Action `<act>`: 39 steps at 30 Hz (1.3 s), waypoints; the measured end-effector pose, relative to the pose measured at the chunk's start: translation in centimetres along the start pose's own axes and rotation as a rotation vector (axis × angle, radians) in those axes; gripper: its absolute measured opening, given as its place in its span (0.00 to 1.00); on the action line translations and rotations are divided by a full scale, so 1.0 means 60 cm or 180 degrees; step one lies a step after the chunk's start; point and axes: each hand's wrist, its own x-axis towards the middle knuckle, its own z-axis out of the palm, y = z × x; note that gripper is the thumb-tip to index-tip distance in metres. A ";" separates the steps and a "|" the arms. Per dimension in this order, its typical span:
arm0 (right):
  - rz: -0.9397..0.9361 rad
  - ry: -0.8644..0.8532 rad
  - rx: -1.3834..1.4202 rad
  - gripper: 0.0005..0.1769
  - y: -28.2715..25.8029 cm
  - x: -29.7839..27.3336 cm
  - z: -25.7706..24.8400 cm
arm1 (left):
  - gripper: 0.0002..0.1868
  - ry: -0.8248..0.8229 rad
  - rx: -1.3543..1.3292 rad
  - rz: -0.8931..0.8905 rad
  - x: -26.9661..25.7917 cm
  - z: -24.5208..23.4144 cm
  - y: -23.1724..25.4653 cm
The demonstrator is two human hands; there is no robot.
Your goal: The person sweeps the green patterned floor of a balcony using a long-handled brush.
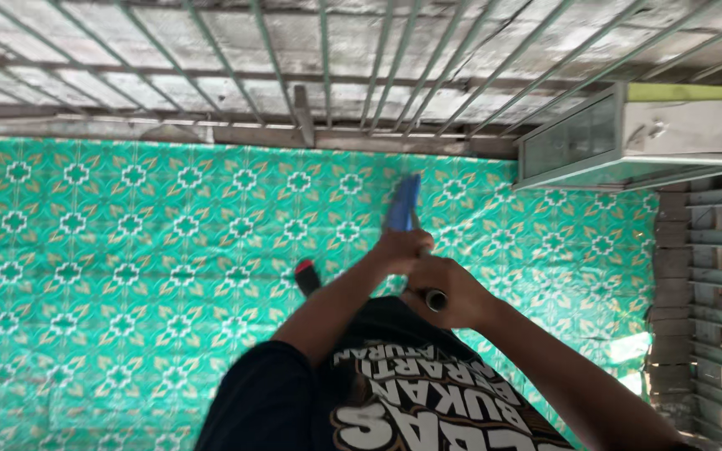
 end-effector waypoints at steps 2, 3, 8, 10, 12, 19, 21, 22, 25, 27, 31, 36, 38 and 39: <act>-0.0016 0.0203 0.0027 0.18 0.002 -0.055 -0.058 | 0.15 -0.0141 0.0561 0.0117 0.019 -0.002 0.080; -0.0017 0.0378 0.0081 0.20 0.003 -0.080 -0.080 | 0.15 0.0111 0.0623 0.0387 0.027 -0.003 0.110; -0.0512 0.0721 0.0583 0.12 0.010 -0.176 -0.153 | 0.18 0.0580 0.1012 0.0852 0.023 -0.002 0.152; -0.0601 0.0681 0.0750 0.09 0.034 -0.186 -0.153 | 0.17 0.0619 0.1145 0.0499 0.009 0.008 0.120; -0.0673 0.0609 0.0986 0.08 0.062 -0.178 -0.131 | 0.15 0.1053 0.1094 0.0266 -0.010 0.025 0.074; -0.0526 0.0136 0.0933 0.16 0.126 -0.220 -0.096 | 0.29 0.0517 0.0888 -0.1194 0.032 0.150 0.028; -0.0330 0.0367 0.0832 0.17 0.133 -0.255 -0.121 | 0.25 0.0876 0.0619 -0.0459 0.065 0.188 0.059; -0.0148 0.0572 0.0724 0.19 0.134 -0.272 -0.140 | 0.26 0.0560 0.0298 -0.0758 0.091 0.207 0.080; 0.0238 0.0844 0.0640 0.18 0.104 -0.330 -0.195 | 0.23 0.0430 0.0030 -0.0034 0.156 0.255 0.159; 0.0328 0.1061 0.0242 0.14 0.071 -0.349 -0.204 | 0.20 -0.0006 0.0027 -0.0033 0.176 0.264 0.210; 0.0280 0.0807 -0.0329 0.18 0.022 -0.364 -0.208 | 0.10 -0.0397 0.0674 0.0560 0.163 0.244 0.299; -0.0506 0.0897 0.0107 0.13 -0.017 -0.380 -0.214 | 0.14 0.0247 0.0723 0.0810 0.069 0.199 0.326; -0.0606 0.0792 0.0416 0.10 -0.013 -0.387 -0.201 | 0.15 0.0391 0.0837 0.0706 0.020 0.186 0.306; -0.0658 0.0703 0.0713 0.07 -0.003 -0.389 -0.193 | 0.15 0.0331 0.0863 0.0441 -0.005 0.182 0.290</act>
